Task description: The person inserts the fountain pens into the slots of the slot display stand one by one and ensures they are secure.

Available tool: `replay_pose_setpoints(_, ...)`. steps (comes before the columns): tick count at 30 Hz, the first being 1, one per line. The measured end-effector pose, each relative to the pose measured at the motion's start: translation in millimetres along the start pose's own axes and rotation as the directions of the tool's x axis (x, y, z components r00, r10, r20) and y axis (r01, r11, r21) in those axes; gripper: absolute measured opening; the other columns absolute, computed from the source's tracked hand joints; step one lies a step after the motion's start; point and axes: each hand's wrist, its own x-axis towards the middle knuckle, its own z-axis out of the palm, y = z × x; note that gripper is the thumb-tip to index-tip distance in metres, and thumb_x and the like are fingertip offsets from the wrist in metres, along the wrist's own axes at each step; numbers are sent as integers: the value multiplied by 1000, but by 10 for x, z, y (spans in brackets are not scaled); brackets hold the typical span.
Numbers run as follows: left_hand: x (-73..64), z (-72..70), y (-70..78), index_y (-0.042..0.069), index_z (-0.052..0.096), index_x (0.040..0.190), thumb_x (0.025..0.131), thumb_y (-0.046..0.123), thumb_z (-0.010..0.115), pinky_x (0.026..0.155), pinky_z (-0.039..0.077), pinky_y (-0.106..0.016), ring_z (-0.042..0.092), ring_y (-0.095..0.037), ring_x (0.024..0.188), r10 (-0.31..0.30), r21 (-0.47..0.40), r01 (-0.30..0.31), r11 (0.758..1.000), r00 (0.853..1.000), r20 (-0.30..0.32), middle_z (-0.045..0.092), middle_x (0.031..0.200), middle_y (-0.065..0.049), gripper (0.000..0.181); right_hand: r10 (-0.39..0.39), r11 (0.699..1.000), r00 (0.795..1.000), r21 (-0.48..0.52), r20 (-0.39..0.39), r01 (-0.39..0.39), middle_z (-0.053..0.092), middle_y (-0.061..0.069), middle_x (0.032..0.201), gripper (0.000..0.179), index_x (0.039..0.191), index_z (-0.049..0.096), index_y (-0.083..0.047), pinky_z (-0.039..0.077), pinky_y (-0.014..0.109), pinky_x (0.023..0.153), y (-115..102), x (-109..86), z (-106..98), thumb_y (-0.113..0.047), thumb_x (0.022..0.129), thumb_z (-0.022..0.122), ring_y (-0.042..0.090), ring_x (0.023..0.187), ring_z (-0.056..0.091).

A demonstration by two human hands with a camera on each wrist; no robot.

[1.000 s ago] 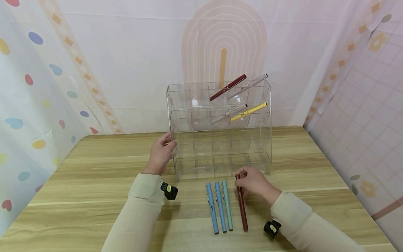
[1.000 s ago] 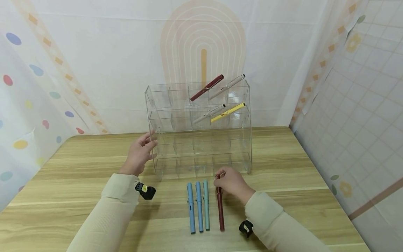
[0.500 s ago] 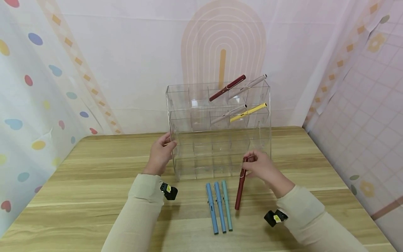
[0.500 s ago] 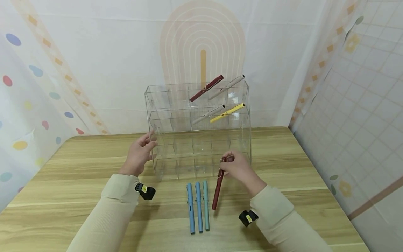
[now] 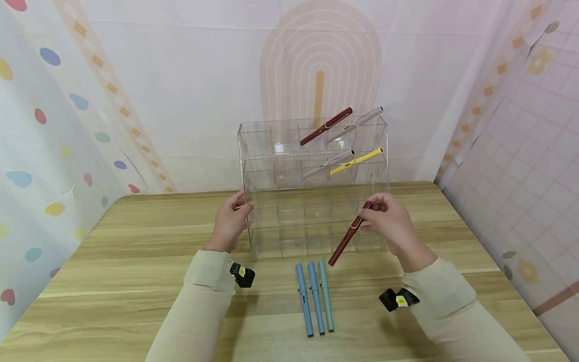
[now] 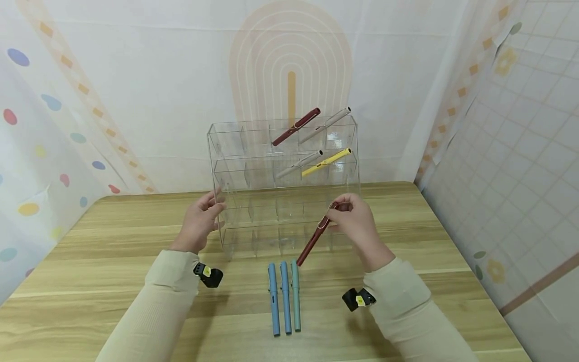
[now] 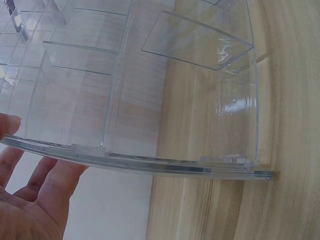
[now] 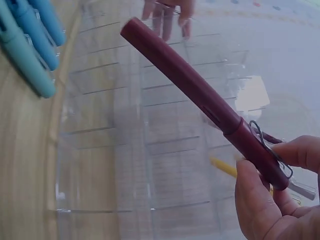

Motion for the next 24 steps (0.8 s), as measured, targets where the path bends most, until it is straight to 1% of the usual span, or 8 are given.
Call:
replay_pose_setpoints(3,-1,-6,3,15,40,148,99,10,48,83,49,-38,48,-22,103,0,6,0,1000,1000,-1,47,134,-20,50,-16,998,999,61,-52,19,48,5,93,25,112,45,2,56,26,69,-67,5,-15,-1,91,58,8,75,58)
replay_pose_setpoints(6,-10,-8,14,15,39,148,99,10,48,81,49,-35,48,-22,104,-3,10,3,1000,1000,0,46,135,-20,50,-28,992,994,121,-104,41,47,3,92,22,108,46,-2,55,24,67,-122,10,-20,0,91,60,7,75,58)
replay_pose_setpoints(7,-12,-9,16,15,39,149,99,10,48,82,49,-35,48,-22,104,-4,11,4,1000,1000,1,46,136,-20,50,-32,990,992,136,-121,48,47,3,92,22,106,46,-3,55,23,66,-139,12,-20,0,90,61,7,75,58)
replay_pose_setpoints(13,-19,-6,26,15,38,149,99,10,47,93,46,-48,48,-25,108,-9,-4,9,1000,1000,1,45,137,-21,51,-39,973,973,215,-227,89,46,3,92,20,101,47,-8,55,22,67,-198,18,8,0,91,61,9,78,55)
replay_pose_setpoints(15,-20,-5,29,14,38,149,99,9,47,93,46,-47,48,-25,109,-9,-2,9,1000,1000,1,45,136,-20,51,-43,963,964,247,-261,110,45,2,92,20,100,46,-10,55,22,67,-205,29,25,0,91,61,9,79,54)
replay_pose_setpoints(20,-22,-7,31,16,38,149,99,10,48,86,48,-40,48,-24,109,-7,16,7,1000,1000,3,45,137,-20,51,-69,933,941,313,-330,178,47,2,92,21,99,48,-11,54,22,66,-221,62,63,1,90,62,10,81,54)
replay_pose_setpoints(24,-21,-5,26,14,38,149,99,10,48,92,47,-48,48,-26,110,-3,0,3,1000,1000,3,45,137,-21,51,-95,914,924,336,-370,229,47,1,91,23,97,47,-12,54,21,65,-232,93,99,3,89,63,9,79,54)
